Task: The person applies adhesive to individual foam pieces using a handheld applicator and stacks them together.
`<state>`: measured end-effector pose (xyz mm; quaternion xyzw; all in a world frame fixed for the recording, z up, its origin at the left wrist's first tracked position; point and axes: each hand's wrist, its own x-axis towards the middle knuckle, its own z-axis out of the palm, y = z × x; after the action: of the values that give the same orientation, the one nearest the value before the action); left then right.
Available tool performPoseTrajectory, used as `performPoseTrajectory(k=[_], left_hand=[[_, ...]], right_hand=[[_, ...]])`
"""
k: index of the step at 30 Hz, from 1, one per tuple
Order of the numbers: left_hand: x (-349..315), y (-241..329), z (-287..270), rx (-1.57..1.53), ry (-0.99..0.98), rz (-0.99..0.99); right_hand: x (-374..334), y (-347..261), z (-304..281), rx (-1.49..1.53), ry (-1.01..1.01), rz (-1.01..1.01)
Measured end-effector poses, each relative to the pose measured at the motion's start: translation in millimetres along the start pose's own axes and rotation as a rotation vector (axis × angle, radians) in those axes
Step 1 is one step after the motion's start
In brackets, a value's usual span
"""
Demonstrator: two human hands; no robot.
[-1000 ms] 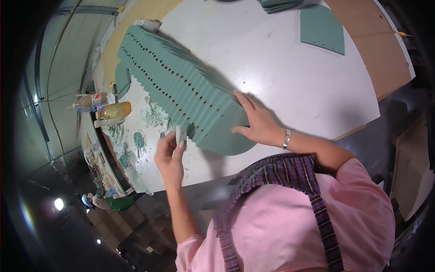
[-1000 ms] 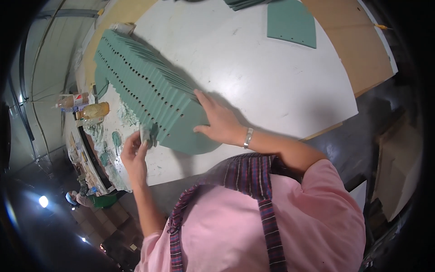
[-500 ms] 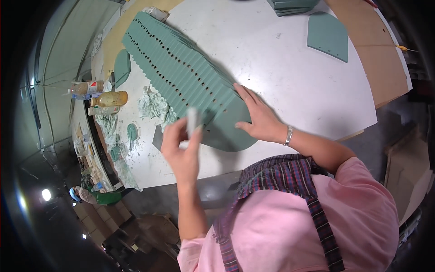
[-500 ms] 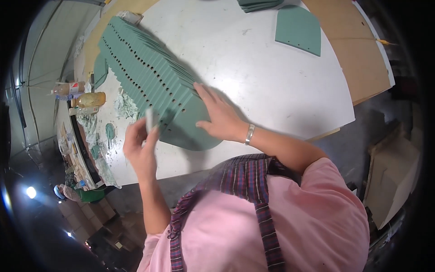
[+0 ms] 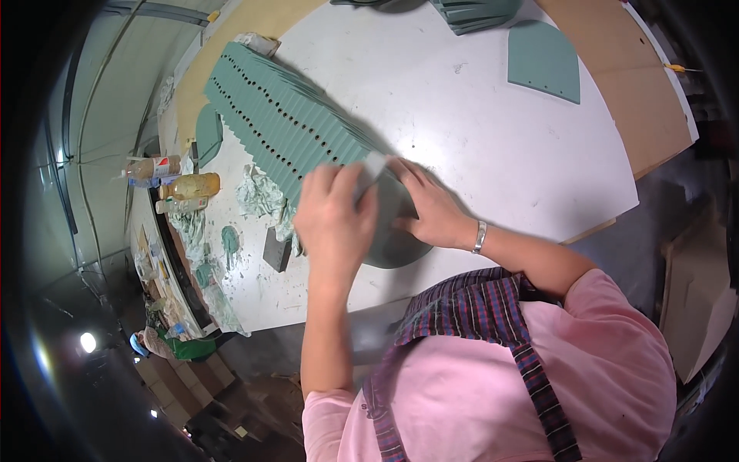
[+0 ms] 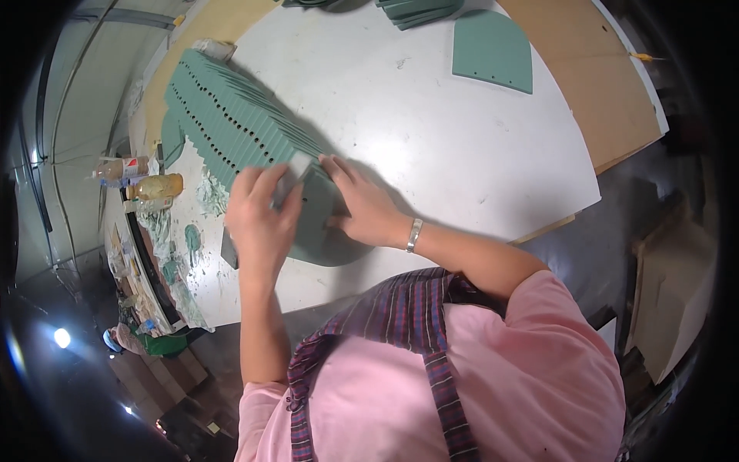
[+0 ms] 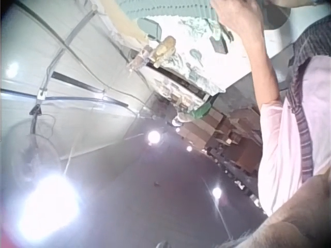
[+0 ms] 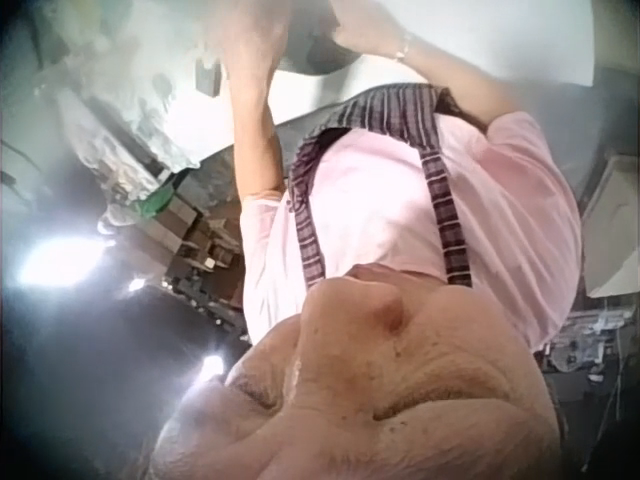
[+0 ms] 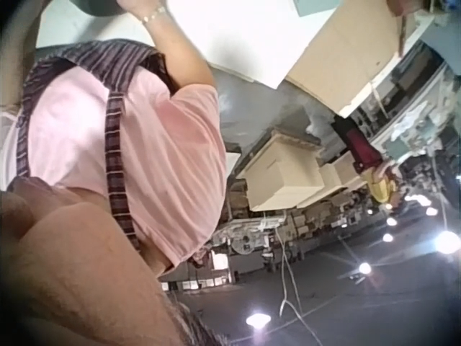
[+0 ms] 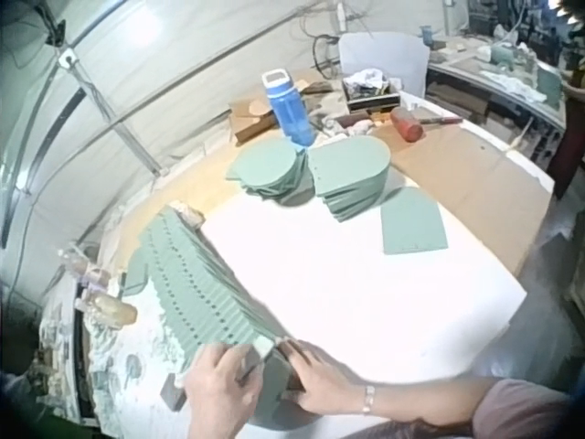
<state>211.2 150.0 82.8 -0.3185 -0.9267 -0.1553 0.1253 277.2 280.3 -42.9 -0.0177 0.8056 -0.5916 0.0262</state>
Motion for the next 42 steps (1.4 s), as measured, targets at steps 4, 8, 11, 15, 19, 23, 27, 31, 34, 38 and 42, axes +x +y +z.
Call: performPoseTrajectory(k=[4, 8, 11, 15, 19, 23, 27, 31, 34, 38, 42], left_hand=[[-6, -10, -2, 0.078, -0.17, -0.041], [-48, -37, -36, 0.12, -0.182, -0.312], [-33, -3, -10, -0.02, -0.038, -0.197], [-41, 0, 11, -0.036, -0.09, -0.22], [-74, -22, -25, -0.066, -0.076, -0.465], [-54, 1, -1, -0.034, 0.0, -0.237], [-97, -39, -12, -0.08, 0.031, -0.438], [-84, -54, -30, 0.011, 0.062, -0.453], [-36, -26, 6, -0.054, 0.108, -0.137], [-4, -63, 13, 0.158, 0.101, -0.136], [9, -44, 7, -0.084, -0.029, -0.004]], right_hand=[[-2, 8, -9, -0.012, 0.014, -0.006], [-2, 4, -1, -0.002, 0.005, 0.019], [0, 7, 0, -0.003, 0.012, -0.019], [-1, 9, -6, 0.001, 0.008, -0.019], [0, 1, -4, -0.046, 0.013, 0.004], [0, 0, 1, -0.022, 0.008, -0.041], [1, 6, -8, -0.037, 0.006, -0.014], [-1, 4, -3, -0.078, 0.029, -0.027], [1, 8, -3, -0.057, 0.017, -0.035], [1, 2, -7, -0.029, 0.016, -0.042], [-1, 2, -6, -0.038, 0.003, 0.017]])
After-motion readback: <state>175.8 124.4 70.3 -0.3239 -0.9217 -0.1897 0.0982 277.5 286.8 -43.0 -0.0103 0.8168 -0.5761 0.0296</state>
